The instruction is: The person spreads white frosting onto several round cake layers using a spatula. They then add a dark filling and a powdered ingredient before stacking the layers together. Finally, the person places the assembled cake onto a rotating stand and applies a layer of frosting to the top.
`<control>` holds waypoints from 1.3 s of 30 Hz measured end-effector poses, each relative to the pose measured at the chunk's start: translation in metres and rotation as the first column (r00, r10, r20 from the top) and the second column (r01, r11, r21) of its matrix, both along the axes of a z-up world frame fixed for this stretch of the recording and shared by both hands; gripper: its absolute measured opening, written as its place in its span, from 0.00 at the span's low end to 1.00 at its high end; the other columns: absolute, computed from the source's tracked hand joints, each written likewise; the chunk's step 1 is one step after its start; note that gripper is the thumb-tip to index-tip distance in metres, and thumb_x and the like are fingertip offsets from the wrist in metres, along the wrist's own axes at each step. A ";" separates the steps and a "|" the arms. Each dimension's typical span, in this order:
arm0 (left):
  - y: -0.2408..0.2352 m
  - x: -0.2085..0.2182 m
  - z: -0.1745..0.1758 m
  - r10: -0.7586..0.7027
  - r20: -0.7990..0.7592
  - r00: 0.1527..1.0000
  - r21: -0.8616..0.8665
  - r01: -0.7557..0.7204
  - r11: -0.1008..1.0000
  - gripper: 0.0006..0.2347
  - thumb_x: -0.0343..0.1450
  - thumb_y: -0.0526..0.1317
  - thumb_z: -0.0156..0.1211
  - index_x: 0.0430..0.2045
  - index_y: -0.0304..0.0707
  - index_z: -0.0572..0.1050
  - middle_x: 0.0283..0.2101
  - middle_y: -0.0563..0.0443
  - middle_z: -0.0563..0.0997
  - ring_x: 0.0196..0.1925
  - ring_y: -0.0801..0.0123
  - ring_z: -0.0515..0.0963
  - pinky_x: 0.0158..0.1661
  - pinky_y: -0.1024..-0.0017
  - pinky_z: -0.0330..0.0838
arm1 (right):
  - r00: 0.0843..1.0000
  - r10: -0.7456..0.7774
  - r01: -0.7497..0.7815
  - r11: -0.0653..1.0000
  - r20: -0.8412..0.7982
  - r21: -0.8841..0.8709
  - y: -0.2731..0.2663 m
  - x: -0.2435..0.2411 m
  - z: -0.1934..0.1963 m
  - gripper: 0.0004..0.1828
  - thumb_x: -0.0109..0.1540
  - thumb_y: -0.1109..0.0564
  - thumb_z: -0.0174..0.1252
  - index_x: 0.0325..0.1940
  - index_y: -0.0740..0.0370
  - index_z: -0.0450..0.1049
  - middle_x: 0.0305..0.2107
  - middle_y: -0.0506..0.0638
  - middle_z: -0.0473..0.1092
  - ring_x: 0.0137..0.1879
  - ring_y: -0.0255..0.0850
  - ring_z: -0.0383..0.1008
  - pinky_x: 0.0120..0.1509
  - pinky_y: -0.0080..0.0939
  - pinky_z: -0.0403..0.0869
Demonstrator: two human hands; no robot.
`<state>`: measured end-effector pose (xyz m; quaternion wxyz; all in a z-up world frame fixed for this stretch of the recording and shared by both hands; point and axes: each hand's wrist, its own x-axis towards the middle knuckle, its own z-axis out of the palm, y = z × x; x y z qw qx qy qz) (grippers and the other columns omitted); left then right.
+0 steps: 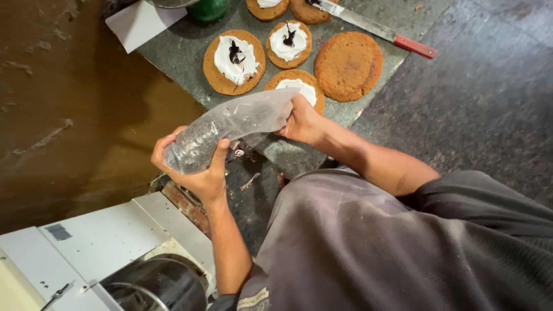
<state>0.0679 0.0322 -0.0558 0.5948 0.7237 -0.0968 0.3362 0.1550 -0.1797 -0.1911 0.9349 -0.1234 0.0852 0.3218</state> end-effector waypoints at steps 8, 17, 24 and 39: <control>-0.002 -0.009 -0.005 0.084 -0.064 0.994 0.084 -0.079 0.993 0.34 0.63 0.40 0.85 0.57 0.36 0.63 0.55 0.45 0.71 0.55 0.63 0.74 0.61 0.66 0.71 | 0.989 -0.030 0.017 0.996 -0.147 -0.086 0.004 -0.001 -0.005 0.24 0.69 0.44 0.41 0.53 0.61 0.76 0.45 0.49 0.79 0.49 0.44 0.81 0.52 0.48 0.80; 0.003 -0.014 -0.012 0.130 -0.100 0.986 0.050 -0.125 0.991 0.33 0.63 0.40 0.85 0.57 0.36 0.64 0.54 0.48 0.70 0.57 0.64 0.74 0.62 0.67 0.70 | 0.981 0.008 -0.032 0.992 -0.191 -0.123 0.005 0.006 -0.020 0.23 0.66 0.50 0.39 0.54 0.64 0.74 0.47 0.55 0.77 0.52 0.50 0.80 0.54 0.54 0.80; 0.014 -0.009 -0.026 0.138 -0.134 0.981 0.039 -0.134 0.990 0.33 0.64 0.42 0.85 0.56 0.36 0.64 0.55 0.49 0.69 0.58 0.63 0.73 0.63 0.65 0.69 | 0.970 -0.016 -0.023 0.987 -0.241 -0.159 0.006 0.010 -0.006 0.22 0.65 0.56 0.40 0.55 0.67 0.73 0.47 0.56 0.77 0.52 0.49 0.80 0.56 0.54 0.80; 0.018 0.011 -0.093 -0.296 -0.033 0.955 -0.981 0.026 0.192 0.29 0.75 0.58 0.50 0.67 0.41 0.63 0.65 0.48 0.72 0.66 0.54 0.72 0.65 0.53 0.68 | 0.983 -0.013 -0.051 0.938 -0.181 -0.342 0.032 0.130 0.087 0.07 0.65 0.59 0.47 0.42 0.68 0.64 0.36 0.60 0.71 0.36 0.47 0.74 0.37 0.41 0.73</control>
